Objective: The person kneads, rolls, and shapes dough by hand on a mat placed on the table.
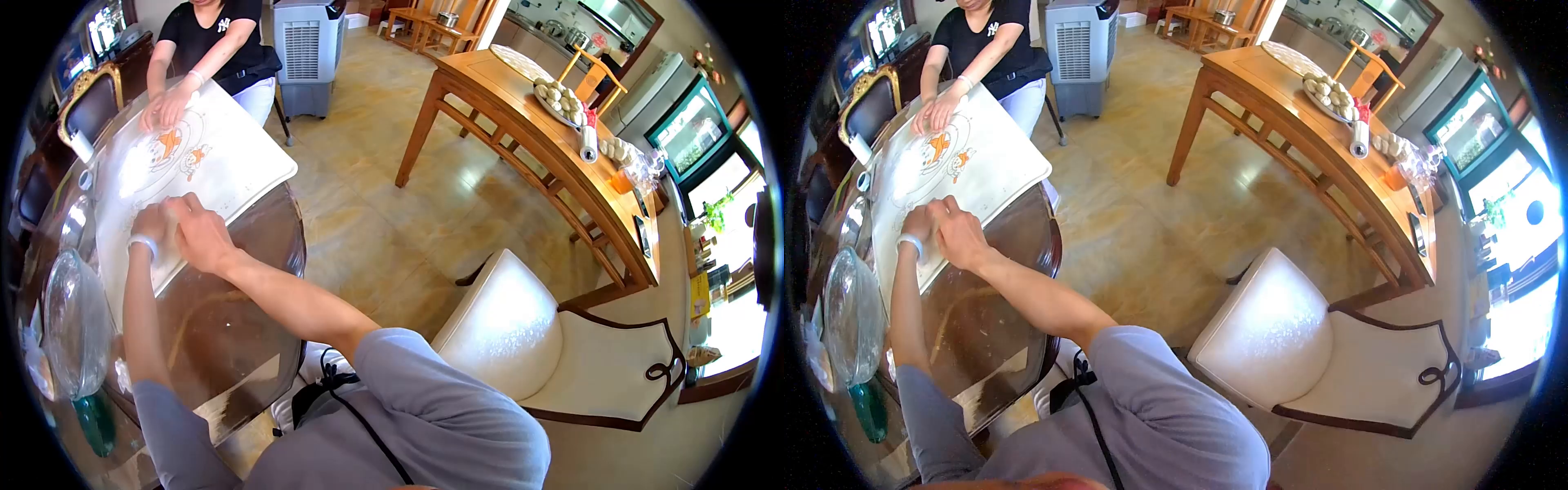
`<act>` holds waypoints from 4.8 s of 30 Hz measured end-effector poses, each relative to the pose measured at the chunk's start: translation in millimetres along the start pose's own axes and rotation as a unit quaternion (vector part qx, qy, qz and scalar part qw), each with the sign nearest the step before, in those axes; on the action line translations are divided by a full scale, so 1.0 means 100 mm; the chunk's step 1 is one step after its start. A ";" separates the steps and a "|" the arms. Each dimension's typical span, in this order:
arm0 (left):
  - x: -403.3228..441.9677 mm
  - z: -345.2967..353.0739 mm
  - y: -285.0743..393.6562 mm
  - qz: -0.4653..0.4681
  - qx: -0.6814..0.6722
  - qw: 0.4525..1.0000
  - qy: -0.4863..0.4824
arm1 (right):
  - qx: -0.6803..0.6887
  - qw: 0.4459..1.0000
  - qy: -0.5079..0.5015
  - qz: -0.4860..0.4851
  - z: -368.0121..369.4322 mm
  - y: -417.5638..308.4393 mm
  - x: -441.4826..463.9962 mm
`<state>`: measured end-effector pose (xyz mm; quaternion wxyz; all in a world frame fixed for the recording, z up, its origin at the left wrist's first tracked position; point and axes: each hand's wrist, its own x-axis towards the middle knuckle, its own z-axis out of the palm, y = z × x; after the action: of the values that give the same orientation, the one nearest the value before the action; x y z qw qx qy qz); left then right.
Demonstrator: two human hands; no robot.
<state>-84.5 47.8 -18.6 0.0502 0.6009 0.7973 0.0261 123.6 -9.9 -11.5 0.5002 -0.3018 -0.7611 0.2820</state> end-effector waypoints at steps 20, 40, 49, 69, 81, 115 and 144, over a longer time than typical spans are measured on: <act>-0.34 -0.11 -0.29 -0.004 -0.244 0.969 -0.046 | -0.081 0.996 -0.032 -0.015 0.07 0.20 0.09; -0.95 -0.56 0.04 0.083 -0.067 0.947 0.302 | -0.071 0.997 0.003 -0.028 0.06 0.23 0.11; -0.64 -0.48 -0.08 -0.014 -0.127 0.981 0.148 | -0.020 0.999 -0.013 -0.043 0.01 0.11 0.09; -0.48 -0.22 -0.01 -0.056 -0.457 0.885 -0.068 | 0.002 0.998 0.028 -0.051 -0.01 0.05 0.08; -0.48 -0.10 0.17 -0.043 -0.053 0.997 -0.030 | -0.023 0.999 -0.008 -0.049 0.01 0.13 0.12; -0.40 -0.05 0.05 0.059 -0.121 0.972 0.192 | -0.029 0.998 -0.004 -0.056 0.03 0.07 0.04; -1.95 -0.42 0.65 0.082 -0.777 0.620 0.071 | 0.248 0.965 -0.033 0.079 0.09 -0.56 -0.06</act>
<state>26.5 -120.4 38.8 0.4389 0.3973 0.4288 0.6824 107.1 -52.5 22.2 0.5099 -0.2179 -0.6569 0.5109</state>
